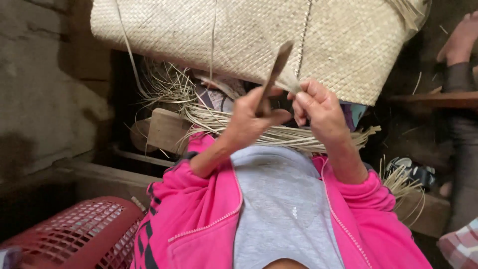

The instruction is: Shaping and tightening a large woven bag or mat using a wooden tool and manual weaving techniques.

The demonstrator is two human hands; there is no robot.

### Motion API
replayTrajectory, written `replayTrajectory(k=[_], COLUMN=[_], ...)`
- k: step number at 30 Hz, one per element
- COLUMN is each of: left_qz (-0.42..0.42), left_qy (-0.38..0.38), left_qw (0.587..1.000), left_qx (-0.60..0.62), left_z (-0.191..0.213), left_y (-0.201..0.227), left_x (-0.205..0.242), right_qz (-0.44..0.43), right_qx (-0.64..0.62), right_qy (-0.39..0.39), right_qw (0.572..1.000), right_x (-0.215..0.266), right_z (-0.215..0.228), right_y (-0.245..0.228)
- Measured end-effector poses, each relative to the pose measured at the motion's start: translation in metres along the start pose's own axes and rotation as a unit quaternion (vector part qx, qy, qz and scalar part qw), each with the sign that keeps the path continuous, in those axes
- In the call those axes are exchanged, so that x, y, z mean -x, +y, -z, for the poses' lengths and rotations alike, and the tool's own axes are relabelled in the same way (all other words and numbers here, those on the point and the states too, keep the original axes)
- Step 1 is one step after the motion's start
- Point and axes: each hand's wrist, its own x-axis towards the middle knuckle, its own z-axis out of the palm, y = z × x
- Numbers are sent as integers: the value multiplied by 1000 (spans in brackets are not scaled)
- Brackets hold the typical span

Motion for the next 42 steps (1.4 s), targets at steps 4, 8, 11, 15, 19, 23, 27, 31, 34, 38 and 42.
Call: replayTrajectory(k=[4,8,11,15,19,23,27,31,34,38,42], left_qz=[175,13,-111,-31,-219,-271,-318,-327,-352,-353,-282], left_qy=[1,313,521,475,212,11,-26,-69,-31,37,12], left_qw=[948,950,834,814,890,956,907,897,897,902,926], left_qx=[267,1,144,-332,-340,-111,-275,-289,-265,-246,-251], left_z=[-2,97,217,223,140,26,-36,-60,-65,-71,-64], left_y=[25,-26,-50,-6,15,0,21,8,8,-3,-15], left_x=[-22,-80,-123,-105,-90,-70,-60,-59,-59,-61,-81], right_qz=[27,20,40,26,23,133,142,174,170,217,209], right_qx=[199,437,467,434,390,495,479,541,476,333,354], right_qy=[-36,69,157,149,102,92,55,79,89,43,18], right_qw=[979,897,870,888,915,854,864,819,858,916,911], right_x=[18,24,38,24,7,1,11,22,28,31,62], right_z=[-8,37,68,52,31,9,1,19,15,6,-7], right_y=[-16,-26,-36,-37,-38,-38,-35,-15,-14,-23,-63])
